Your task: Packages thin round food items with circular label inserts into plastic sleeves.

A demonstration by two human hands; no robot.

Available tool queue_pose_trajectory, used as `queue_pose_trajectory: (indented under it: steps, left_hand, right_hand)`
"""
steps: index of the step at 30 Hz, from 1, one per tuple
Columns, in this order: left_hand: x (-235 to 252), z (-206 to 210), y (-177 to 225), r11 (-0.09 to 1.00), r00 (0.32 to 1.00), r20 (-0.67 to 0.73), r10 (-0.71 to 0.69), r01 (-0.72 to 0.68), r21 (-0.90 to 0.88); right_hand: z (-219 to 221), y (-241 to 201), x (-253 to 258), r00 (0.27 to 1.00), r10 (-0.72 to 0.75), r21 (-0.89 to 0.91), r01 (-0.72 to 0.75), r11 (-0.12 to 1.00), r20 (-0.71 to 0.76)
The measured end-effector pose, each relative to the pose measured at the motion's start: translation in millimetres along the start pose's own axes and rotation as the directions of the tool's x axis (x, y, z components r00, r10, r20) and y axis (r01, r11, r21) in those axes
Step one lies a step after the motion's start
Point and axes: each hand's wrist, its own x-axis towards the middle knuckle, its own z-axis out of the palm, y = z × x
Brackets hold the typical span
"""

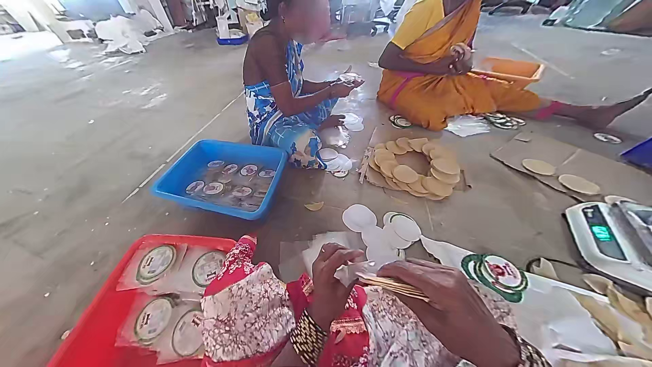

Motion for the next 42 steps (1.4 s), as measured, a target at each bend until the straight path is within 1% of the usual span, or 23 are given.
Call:
queue_pose_trajectory:
  steps: [2,3,4,6,8,10,11,12,14,16,18,20,22,24,27,31,33,35,37,38,39,41,42]
  left_hand:
    - [1.6,0.9,-0.9,1.000,1.000,0.012,-0.004,0.004,0.006]
    - [1.3,2.7,-0.6,1.000,1.000,-0.012,-0.016,0.016,0.004]
    - [1.1,3.4,0.1,0.999,0.998,-0.054,-0.037,0.037,-0.005]
    - [3.1,2.3,0.6,0.996,0.985,-0.152,-0.085,0.079,-0.045]
    - [4.1,-0.8,0.8,0.989,0.964,-0.229,-0.133,0.114,-0.093]
    - [5.5,-2.3,1.1,0.983,0.947,-0.277,-0.163,0.133,-0.124]
    - [7.8,-3.4,0.3,0.984,0.946,-0.282,-0.160,0.129,-0.126]
    - [9.1,-4.3,-0.4,0.985,0.947,-0.282,-0.152,0.122,-0.119]
    - [7.2,-5.4,-0.6,0.990,0.956,-0.261,-0.133,0.113,-0.089]
    - [8.0,-4.7,-2.8,0.994,0.969,-0.227,-0.097,0.082,-0.074]
    - [6.9,-2.5,-1.6,0.992,0.976,-0.193,-0.099,0.083,-0.090]
    - [5.3,-0.6,-1.3,0.989,0.984,-0.148,-0.100,0.083,-0.119]
    - [4.7,0.6,-0.1,0.990,0.990,-0.115,-0.086,0.071,-0.125]
    - [5.0,0.6,2.4,0.993,0.995,-0.085,-0.056,0.046,-0.112]
    - [5.2,-1.2,6.3,0.996,0.999,-0.047,-0.003,-0.001,-0.085]
    - [5.4,-3.0,8.3,0.998,0.999,-0.027,0.018,-0.020,-0.051]
    - [5.3,-2.5,9.3,0.997,1.000,-0.005,0.002,-0.003,-0.081]
    - [5.3,-0.3,12.0,0.987,0.998,0.027,-0.053,0.057,-0.150]
    - [4.2,2.2,17.1,0.929,0.981,0.073,-0.181,0.194,-0.314]
    - [3.2,2.6,19.6,0.858,0.957,0.107,-0.270,0.289,-0.424]
    - [2.8,1.5,21.9,0.756,0.918,0.161,-0.363,0.391,-0.524]
    - [2.2,-3.0,22.7,0.549,0.815,0.294,-0.500,0.560,-0.620]
    - [0.9,-4.3,21.2,0.485,0.775,0.336,-0.536,0.608,-0.628]
  right_hand:
    - [-2.7,-1.0,-2.1,0.999,0.010,-0.005,-0.010,1.000,-0.045]
    - [-3.7,-0.9,-4.9,0.996,0.038,0.055,-0.033,0.998,-0.083]
    - [-4.3,-1.5,-7.3,0.988,0.086,0.169,-0.064,0.983,-0.125]
    - [-7.5,-1.2,-8.2,0.958,0.204,0.394,-0.112,0.912,-0.201]
    - [-4.1,8.8,-10.2,0.893,0.363,0.519,-0.184,0.835,-0.268]
    - [7.7,23.2,-12.8,0.800,0.519,0.609,-0.257,0.750,-0.301]
    - [11.9,27.7,-12.2,0.776,0.556,0.643,-0.267,0.718,-0.299]
    - [13.3,28.7,-11.0,0.772,0.564,0.659,-0.265,0.704,-0.292]
    - [7.0,19.6,-5.9,0.793,0.535,0.663,-0.237,0.711,-0.291]
    - [-6.9,8.5,6.0,0.823,0.461,0.669,-0.139,0.730,-0.332]
    - [-23.5,-3.4,19.1,0.853,0.388,0.683,-0.051,0.729,-0.350]
    - [-36.7,-15.6,30.0,0.886,0.335,0.696,-0.020,0.718,-0.321]
    - [-39.8,-25.3,37.2,0.919,0.294,0.697,-0.029,0.717,-0.264]
    - [-32.7,-28.8,41.7,0.944,0.254,0.668,-0.052,0.743,-0.210]
    - [-17.3,-25.1,42.8,0.960,0.239,0.551,-0.123,0.825,-0.145]
    - [-11.2,-15.7,43.7,0.969,0.241,0.435,-0.195,0.879,-0.051]
    - [-9.5,-9.3,44.5,0.965,0.263,0.401,-0.240,0.884,-0.002]
    - [-4.3,-1.7,43.8,0.954,0.299,0.465,-0.280,0.840,0.035]
    - [2.1,3.4,42.5,0.925,0.369,0.600,-0.348,0.720,0.094]
    - [5.8,5.5,41.8,0.906,0.404,0.660,-0.383,0.647,0.130]
    - [9.4,7.9,40.4,0.882,0.440,0.691,-0.423,0.586,0.166]
    - [16.3,17.2,34.4,0.851,0.478,0.662,-0.488,0.569,0.218]
    - [19.9,23.1,30.1,0.839,0.494,0.631,-0.514,0.581,0.228]
